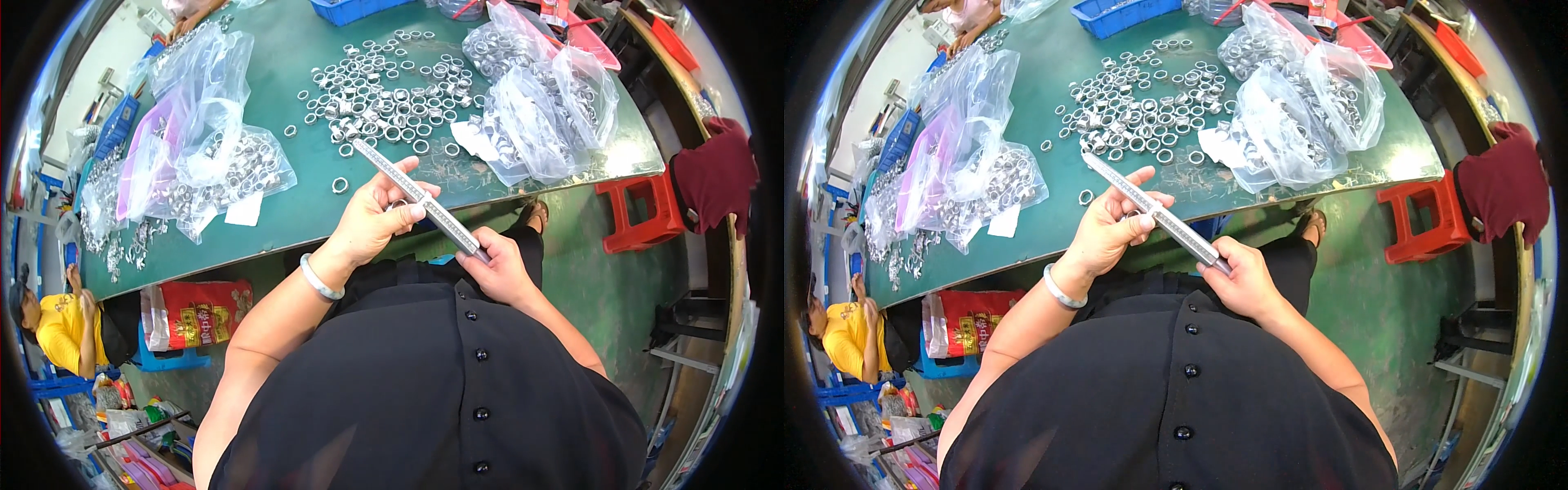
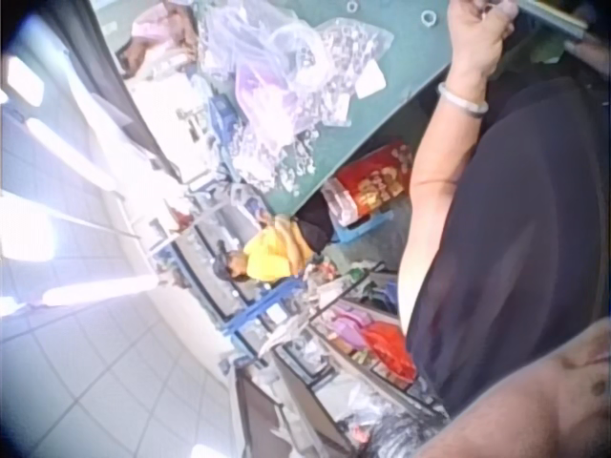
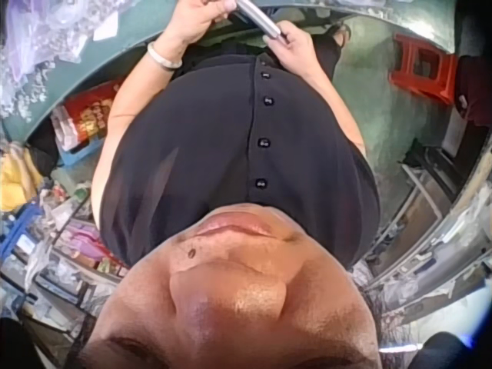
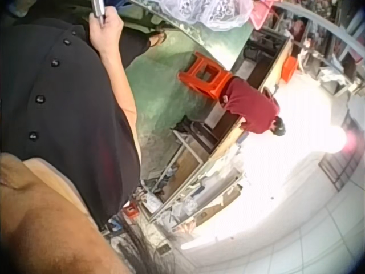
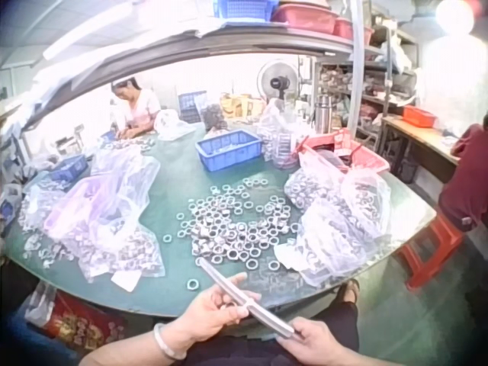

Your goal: The person picks up metal rings from a pile on the table and places them onto a metal rod one by one.

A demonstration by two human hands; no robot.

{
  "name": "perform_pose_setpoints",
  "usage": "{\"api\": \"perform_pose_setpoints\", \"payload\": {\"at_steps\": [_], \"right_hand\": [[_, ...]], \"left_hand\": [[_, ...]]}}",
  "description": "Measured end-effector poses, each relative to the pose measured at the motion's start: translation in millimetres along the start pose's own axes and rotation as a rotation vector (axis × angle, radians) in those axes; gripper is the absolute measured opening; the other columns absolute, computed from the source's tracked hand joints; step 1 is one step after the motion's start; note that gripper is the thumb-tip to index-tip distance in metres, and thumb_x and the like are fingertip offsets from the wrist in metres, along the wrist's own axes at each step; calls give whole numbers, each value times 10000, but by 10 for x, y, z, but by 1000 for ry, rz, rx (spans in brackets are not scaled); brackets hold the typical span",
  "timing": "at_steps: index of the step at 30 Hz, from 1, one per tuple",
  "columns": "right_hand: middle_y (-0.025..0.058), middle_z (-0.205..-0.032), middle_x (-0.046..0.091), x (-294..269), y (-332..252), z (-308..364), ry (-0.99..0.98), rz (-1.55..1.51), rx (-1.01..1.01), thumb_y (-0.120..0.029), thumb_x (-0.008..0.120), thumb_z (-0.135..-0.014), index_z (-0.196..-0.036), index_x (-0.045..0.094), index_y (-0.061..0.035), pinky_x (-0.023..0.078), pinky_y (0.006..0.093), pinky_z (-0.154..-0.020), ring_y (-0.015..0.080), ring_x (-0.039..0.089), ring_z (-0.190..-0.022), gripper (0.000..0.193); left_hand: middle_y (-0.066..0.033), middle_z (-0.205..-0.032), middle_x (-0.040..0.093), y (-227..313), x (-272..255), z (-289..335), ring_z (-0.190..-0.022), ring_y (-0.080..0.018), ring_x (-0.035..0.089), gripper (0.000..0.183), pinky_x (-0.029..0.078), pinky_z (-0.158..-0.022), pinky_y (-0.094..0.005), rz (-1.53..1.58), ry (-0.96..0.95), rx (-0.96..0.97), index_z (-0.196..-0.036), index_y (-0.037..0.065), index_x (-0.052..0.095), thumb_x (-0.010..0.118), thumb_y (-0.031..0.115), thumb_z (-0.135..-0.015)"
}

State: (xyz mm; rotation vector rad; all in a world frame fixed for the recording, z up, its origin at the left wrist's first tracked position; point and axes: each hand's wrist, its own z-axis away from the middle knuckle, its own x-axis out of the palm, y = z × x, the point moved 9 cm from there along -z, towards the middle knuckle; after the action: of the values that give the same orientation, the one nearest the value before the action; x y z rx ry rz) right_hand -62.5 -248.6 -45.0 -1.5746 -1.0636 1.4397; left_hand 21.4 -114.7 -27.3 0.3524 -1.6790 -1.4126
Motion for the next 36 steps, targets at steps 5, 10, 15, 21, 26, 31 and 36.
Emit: {"api": "perform_pose_setpoints", "payload": {"at_steps": [5, 10, 15, 21, 26, 31, 36], "right_hand": [[64, -591, 480, -12, 10, -5, -2, 4, -1, -79, 637, -730, -763, 528, -13, 373, 257, -477, 127, 449, -495, 131], [68, -605, 489, -31, -31, -14, -3, -23, -24, -71, 631, -738, -766, 523, -10, 375, 258, -479, 128, 451, -498, 127], [72, -611, 489, -69, -66, -22, -16, -6, -3, -61, 628, -741, -759, 517, -9, 381, 261, -485, 132, 458, -507, 124], [70, -597, 475, -199, 122, 153, 41, 17, -7, -72, 632, -740, -754, 519, -7, 376, 265, -482, 134, 455, -508, 131], [58, -590, 458, -264, 235, 175, 77, 3, 73, -71, 634, -735, -748, 521, -2, 367, 258, -485, 120, 430, -505, 133], [47, -574, 429, -294, 259, 159, 103, -27, 68, -78, 630, -735, -729, 510, -5, 351, 252, -480, 110, 403, -500, 140], [42, -563, 407, -310, 356, 203, 128, -76, 112, -79, 627, -730, -705, 497, -6, 340, 256, -474, 105, 381, -496, 151]], "left_hand": [[-142, -1035, 590, 6, 6, -6, -779, -83, 554, 630, 420, -558, -170, 16, 17, 1, -1312, 24, 289, 626, 14, -779], [-128, -999, 588, 53, 14, -12, -737, -81, 536, 627, 413, -554, -174, -2, 82, 58, -1312, 28, 292, 622, 8, -779], [-104, -994, 576, 96, -5, -29, -671, -61, 497, 546, 398, -549, -161, 56, 141, 126, -1290, 46, 328, 588, 26, -810], [-91, -961, 564, 657, -702, -117, -724, -107, 506, 326, 435, -615, -216, 236, 296, 317, -1175, 41, 451, 526, 102, -863], [-129, -1007, 575, 600, -752, -254, -790, -179, 554, 196, 468, -627, -249, 380, 276, 103, -1023, 27, 544, 522, 126, -856], [-119, -924, 569, 418, -728, -476, -745, -186, 543, 154, 449, -544, -229, 311, 270, -71, -935, 27, 539, 539, 160, -857], [-71, -817, 511, 327, -664, -592, -679, -142, 493, 138, 389, -488, -182, 364, 103, -123, -966, 25, 522, 549, 83, -844]]}}
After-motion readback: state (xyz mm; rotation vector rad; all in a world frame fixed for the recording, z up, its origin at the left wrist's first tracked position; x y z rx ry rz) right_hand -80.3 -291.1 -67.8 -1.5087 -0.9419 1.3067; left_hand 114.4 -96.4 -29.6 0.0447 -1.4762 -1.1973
